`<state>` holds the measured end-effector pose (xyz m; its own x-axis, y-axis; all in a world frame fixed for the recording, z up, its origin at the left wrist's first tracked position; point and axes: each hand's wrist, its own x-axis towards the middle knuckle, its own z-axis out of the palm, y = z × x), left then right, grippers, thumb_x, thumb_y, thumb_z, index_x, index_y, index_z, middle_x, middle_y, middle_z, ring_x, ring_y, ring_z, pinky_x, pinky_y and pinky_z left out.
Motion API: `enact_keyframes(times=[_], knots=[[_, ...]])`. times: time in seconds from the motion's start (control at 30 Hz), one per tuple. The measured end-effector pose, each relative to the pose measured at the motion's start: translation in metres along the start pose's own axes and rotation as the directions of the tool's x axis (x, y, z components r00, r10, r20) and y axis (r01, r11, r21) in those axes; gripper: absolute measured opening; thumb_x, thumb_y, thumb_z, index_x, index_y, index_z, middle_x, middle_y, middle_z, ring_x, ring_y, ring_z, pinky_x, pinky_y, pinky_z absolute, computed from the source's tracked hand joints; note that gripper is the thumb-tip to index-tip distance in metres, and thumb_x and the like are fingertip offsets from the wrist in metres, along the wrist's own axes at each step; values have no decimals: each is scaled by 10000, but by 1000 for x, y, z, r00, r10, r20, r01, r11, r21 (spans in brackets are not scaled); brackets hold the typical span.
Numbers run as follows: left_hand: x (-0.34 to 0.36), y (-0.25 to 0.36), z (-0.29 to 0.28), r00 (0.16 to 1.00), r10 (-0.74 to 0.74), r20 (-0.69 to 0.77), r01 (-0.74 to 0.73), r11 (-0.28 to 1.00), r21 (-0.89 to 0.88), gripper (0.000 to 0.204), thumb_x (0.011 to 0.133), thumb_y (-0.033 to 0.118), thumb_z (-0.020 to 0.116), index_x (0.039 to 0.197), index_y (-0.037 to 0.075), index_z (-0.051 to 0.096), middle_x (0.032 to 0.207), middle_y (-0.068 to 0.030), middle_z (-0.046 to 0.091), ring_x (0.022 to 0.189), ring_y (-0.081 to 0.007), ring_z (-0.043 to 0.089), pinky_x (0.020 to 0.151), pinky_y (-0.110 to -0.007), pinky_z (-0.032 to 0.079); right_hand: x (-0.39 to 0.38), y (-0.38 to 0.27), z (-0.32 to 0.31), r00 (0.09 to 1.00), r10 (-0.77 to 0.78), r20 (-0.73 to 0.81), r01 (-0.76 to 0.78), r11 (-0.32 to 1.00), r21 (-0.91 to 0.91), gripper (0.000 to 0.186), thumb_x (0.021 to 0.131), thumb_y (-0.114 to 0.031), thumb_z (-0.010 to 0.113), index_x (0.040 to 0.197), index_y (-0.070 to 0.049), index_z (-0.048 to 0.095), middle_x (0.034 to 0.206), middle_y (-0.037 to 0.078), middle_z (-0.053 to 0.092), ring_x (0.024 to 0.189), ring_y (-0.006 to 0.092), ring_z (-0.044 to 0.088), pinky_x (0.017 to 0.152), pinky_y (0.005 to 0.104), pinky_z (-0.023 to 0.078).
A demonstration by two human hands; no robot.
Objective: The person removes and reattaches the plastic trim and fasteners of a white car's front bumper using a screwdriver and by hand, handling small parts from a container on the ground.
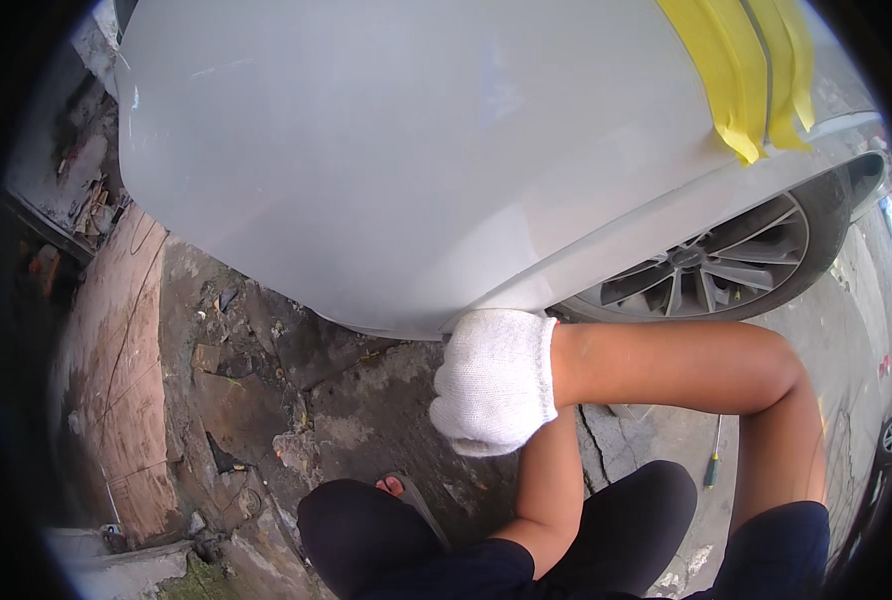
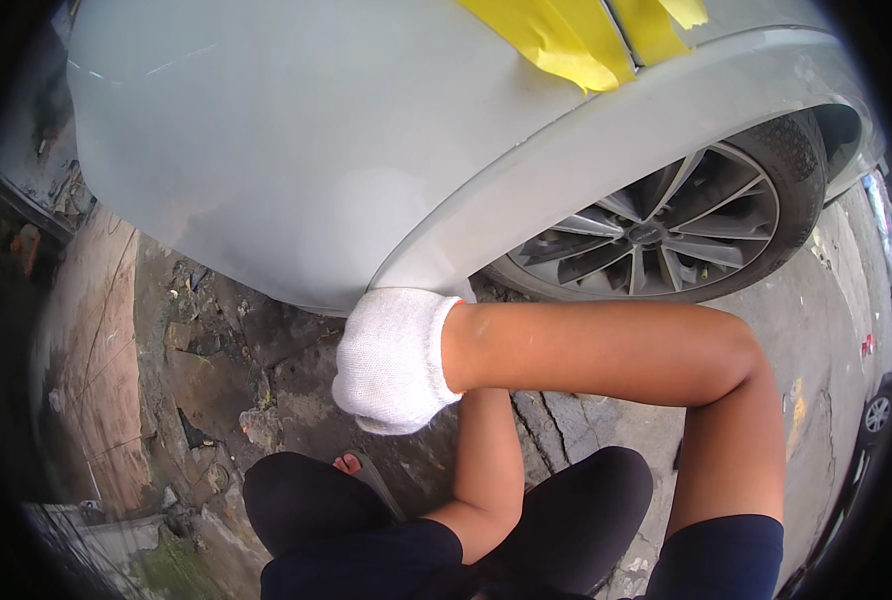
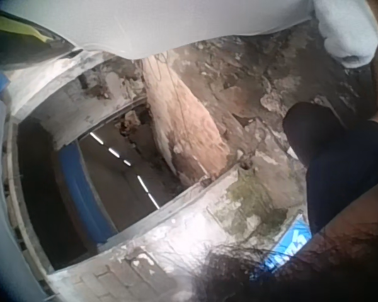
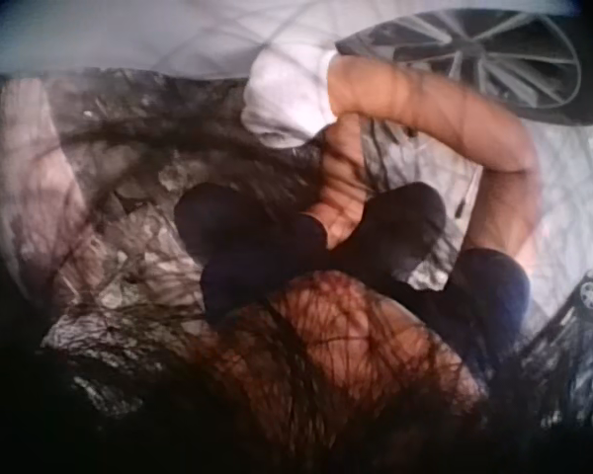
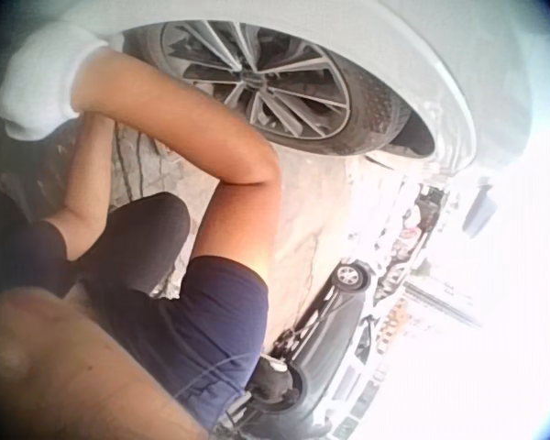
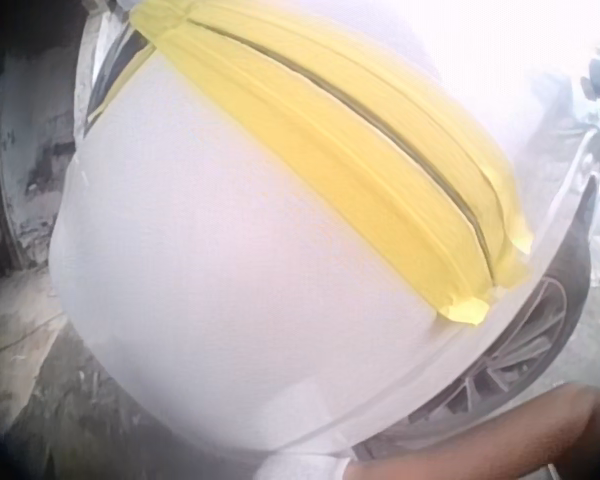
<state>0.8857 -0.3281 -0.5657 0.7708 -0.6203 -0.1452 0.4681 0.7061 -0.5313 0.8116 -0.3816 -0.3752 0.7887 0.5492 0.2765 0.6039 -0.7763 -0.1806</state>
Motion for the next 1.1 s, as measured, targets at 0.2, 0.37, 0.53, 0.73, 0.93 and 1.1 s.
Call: enact_keyframes(times=[0.2, 0.37, 0.53, 0.73, 0.93, 1.1], knots=[[0, -14, 2, 1000, 21, -22, -21, 999, -33, 989, 676, 632, 795, 1456, 166, 404, 1462, -67, 445, 1365, -286, 388, 1125, -600, 298, 17, -62, -28, 971, -68, 228, 37, 990, 136, 172, 728, -271, 641, 650, -123, 603, 628, 49, 611, 585, 283, 625, 547, 416, 503], [-3, -35, 3, 999, 23, -45, -26, 997, -79, 994, 667, 632, 801, 1456, 176, 405, 1461, -63, 445, 1363, -284, 389, 1124, -599, 299, 19, -59, -87, 745, -13, 667, -79, 991, 107, 186, 748, -255, 642, 797, -82, 687, 768, 88, 697, 720, 298, 670, 679, 406, 535], [-3, -51, 2, 999, 19, -47, -25, 990, -140, 999, 659, 632, 807, 1457, 185, 405, 1461, -58, 446, 1361, -282, 390, 1122, -598, 300, -23, -12, -46, 978, 165, 125, -120, 945, -304, 224, 719, -280, 647, 598, -92, 640, 581, 116, 637, 588, 334, 663, 547, 456, 529], [1, -80, -14, 998, 61, 2, -59, 971, -230, 1006, 649, 633, 814, 1458, 196, 405, 1461, -52, 446, 1358, -280, 391, 1121, -597, 301, -16, -14, -21, 948, 202, 247, -176, 977, -122, 256, 750, -335, 641, 603, -126, 654, 569, 90, 618, 583, 321, 650, 567, 455, 531], [0, -105, -30, 983, 96, 157, -21, 906, -422, 1011, 641, 640, 815, 1460, 214, 402, 1465, -40, 440, 1355, -275, 387, 1116, -594, 303, 47, -82, 33, 641, 105, 760, -222, 974, 53, 208, 768, -265, 629, 725, -104, 753, 687, 127, 696, 685, 333, 701, 609, 437, 560], [-3, -109, -20, 940, 58, 335, 141, 832, -537, 973, 660, 661, 786, 1446, 216, 423, 1470, -16, 435, 1352, -269, 380, 1111, -597, 296, 74, -109, 74, 572, -127, 810, -162, 951, 263, 171, 753, -196, 639, 809, -115, 778, 794, 125, 731, 784, 316, 719, 670, 421, 570]])
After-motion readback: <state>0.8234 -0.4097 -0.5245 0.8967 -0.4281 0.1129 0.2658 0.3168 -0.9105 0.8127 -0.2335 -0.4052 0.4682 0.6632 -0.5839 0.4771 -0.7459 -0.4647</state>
